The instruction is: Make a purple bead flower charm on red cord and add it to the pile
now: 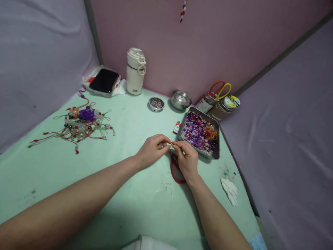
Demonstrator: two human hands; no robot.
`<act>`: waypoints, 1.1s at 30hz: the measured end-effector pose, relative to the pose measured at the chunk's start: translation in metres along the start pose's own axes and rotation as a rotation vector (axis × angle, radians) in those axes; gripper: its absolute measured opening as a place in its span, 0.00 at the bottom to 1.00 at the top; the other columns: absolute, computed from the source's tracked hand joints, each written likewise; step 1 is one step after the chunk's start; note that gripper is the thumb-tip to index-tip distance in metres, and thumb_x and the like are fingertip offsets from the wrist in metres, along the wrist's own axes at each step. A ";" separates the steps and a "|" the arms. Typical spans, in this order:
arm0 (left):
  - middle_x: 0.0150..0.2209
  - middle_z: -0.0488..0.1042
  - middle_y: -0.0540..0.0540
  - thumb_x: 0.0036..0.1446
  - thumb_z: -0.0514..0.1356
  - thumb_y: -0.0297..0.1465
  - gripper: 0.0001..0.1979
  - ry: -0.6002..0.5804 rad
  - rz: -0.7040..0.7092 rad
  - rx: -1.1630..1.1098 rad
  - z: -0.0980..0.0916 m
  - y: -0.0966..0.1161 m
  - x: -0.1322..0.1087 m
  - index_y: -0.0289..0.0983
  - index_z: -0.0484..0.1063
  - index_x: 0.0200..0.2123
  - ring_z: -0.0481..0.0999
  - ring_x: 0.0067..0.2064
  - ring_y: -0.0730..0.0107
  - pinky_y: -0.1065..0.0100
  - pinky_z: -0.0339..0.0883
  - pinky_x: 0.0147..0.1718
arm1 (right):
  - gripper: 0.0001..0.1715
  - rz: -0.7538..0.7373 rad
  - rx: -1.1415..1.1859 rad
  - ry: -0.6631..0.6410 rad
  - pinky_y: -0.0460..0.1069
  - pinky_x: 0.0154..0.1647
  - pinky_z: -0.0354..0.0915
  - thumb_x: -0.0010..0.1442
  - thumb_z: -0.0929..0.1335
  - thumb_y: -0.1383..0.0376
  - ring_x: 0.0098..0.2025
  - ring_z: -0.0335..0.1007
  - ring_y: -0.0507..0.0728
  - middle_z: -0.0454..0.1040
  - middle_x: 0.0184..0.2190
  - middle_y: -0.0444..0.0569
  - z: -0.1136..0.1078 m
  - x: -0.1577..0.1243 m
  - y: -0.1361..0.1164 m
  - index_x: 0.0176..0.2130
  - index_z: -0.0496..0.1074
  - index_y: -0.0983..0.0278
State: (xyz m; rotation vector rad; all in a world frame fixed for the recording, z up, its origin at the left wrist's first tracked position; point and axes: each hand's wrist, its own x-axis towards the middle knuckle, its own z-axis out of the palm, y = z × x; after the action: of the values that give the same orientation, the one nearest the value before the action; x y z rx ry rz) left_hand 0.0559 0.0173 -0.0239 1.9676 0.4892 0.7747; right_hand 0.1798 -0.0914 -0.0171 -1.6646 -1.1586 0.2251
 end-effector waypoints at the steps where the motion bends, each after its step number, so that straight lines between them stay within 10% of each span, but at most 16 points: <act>1: 0.29 0.71 0.52 0.55 0.60 0.27 0.04 -0.002 0.001 0.008 0.000 0.000 0.000 0.37 0.73 0.36 0.66 0.27 0.77 0.72 0.62 0.29 | 0.07 -0.045 -0.053 -0.002 0.52 0.41 0.65 0.59 0.68 0.64 0.36 0.71 0.57 0.76 0.32 0.47 -0.001 0.000 0.000 0.35 0.79 0.57; 21: 0.30 0.75 0.49 0.58 0.59 0.31 0.07 -0.019 0.029 -0.009 -0.003 0.001 0.002 0.38 0.76 0.31 0.71 0.31 0.72 0.69 0.64 0.33 | 0.12 -0.172 -0.276 -0.060 0.52 0.40 0.62 0.66 0.62 0.61 0.36 0.68 0.56 0.74 0.31 0.48 -0.003 -0.001 -0.003 0.34 0.73 0.59; 27: 0.27 0.73 0.50 0.57 0.59 0.29 0.06 0.006 0.018 0.014 -0.004 0.001 0.004 0.37 0.74 0.29 0.68 0.27 0.74 0.71 0.61 0.28 | 0.08 -0.172 -0.366 0.092 0.52 0.41 0.63 0.64 0.64 0.64 0.38 0.69 0.57 0.75 0.34 0.49 -0.048 0.033 -0.011 0.36 0.73 0.59; 33: 0.27 0.72 0.50 0.57 0.59 0.30 0.06 -0.002 -0.015 0.020 -0.004 0.002 0.006 0.37 0.75 0.29 0.67 0.27 0.74 0.71 0.59 0.27 | 0.06 -0.058 -0.642 -0.179 0.50 0.37 0.59 0.56 0.68 0.70 0.33 0.68 0.56 0.75 0.29 0.48 -0.086 0.093 0.005 0.29 0.76 0.62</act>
State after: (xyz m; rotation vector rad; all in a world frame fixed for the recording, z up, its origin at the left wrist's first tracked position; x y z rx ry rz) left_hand 0.0576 0.0223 -0.0194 1.9811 0.5116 0.7606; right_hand 0.2853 -0.0741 0.0517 -2.1936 -1.5152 -0.0474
